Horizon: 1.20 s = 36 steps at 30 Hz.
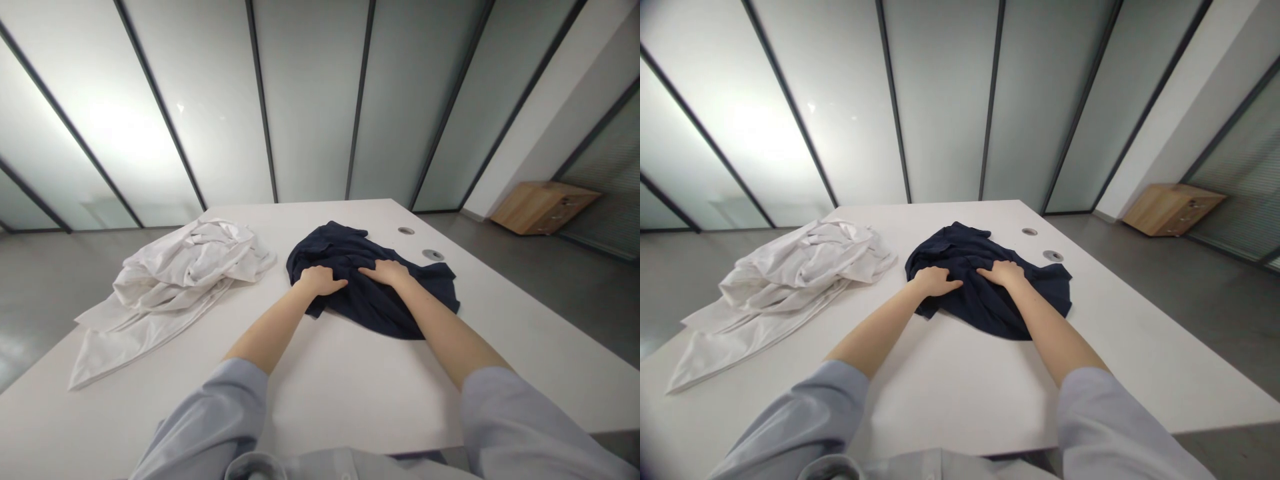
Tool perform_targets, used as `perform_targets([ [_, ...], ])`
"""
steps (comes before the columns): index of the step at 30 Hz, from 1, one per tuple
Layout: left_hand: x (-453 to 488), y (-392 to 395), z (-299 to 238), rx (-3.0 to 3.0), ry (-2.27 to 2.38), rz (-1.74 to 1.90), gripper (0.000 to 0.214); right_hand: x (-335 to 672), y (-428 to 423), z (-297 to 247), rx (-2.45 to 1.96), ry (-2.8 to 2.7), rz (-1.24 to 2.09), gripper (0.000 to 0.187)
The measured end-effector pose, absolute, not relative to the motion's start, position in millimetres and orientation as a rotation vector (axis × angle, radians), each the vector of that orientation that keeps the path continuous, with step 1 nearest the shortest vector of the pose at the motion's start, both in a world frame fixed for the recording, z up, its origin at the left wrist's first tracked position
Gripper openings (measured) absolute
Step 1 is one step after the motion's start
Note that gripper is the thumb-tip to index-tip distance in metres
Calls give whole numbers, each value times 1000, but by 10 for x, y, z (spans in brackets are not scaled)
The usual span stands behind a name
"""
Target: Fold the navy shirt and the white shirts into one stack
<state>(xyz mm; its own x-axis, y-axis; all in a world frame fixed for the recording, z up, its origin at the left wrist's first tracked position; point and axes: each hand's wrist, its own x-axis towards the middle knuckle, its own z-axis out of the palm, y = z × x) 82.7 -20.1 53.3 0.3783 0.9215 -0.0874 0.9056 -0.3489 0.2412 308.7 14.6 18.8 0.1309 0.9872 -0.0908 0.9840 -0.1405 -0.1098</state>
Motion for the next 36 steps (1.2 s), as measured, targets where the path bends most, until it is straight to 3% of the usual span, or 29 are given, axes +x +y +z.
perform_targets([
  [6, 571, 153, 508, 2341, 1706, -58, 70, 3162, 126, 439, -2252, -2241, 248, 77],
  [11, 253, 492, 462, 2465, 1775, -184, 51, 3280, 54, 527, -1909, -2524, 408, 53],
  [14, 153, 542, 443, 2561, 2000, -37, 47, 3219, -72, 407, -1559, -2701, 404, 42],
  [17, 196, 496, 455, 2609, 2101, 105, 40, 3029, -193, 204, -1403, -2745, 341, 54],
  [22, 488, 324, 444, 2504, 2000, -34, 33, 2643, -153, 1, -1774, -2623, 341, 83],
  [28, 769, 48, 299, 2546, 1814, 12, 34, 2445, 288, 49, -2164, -2303, 305, 78],
  [34, 532, 75, 89, 2513, 1807, 168, 66, 2720, 618, 58, -2344, -2006, 344, 80],
  [36, 341, 203, 64, 2490, 1770, 126, 67, 2902, 631, 51, -2374, -1990, 314, 78],
])
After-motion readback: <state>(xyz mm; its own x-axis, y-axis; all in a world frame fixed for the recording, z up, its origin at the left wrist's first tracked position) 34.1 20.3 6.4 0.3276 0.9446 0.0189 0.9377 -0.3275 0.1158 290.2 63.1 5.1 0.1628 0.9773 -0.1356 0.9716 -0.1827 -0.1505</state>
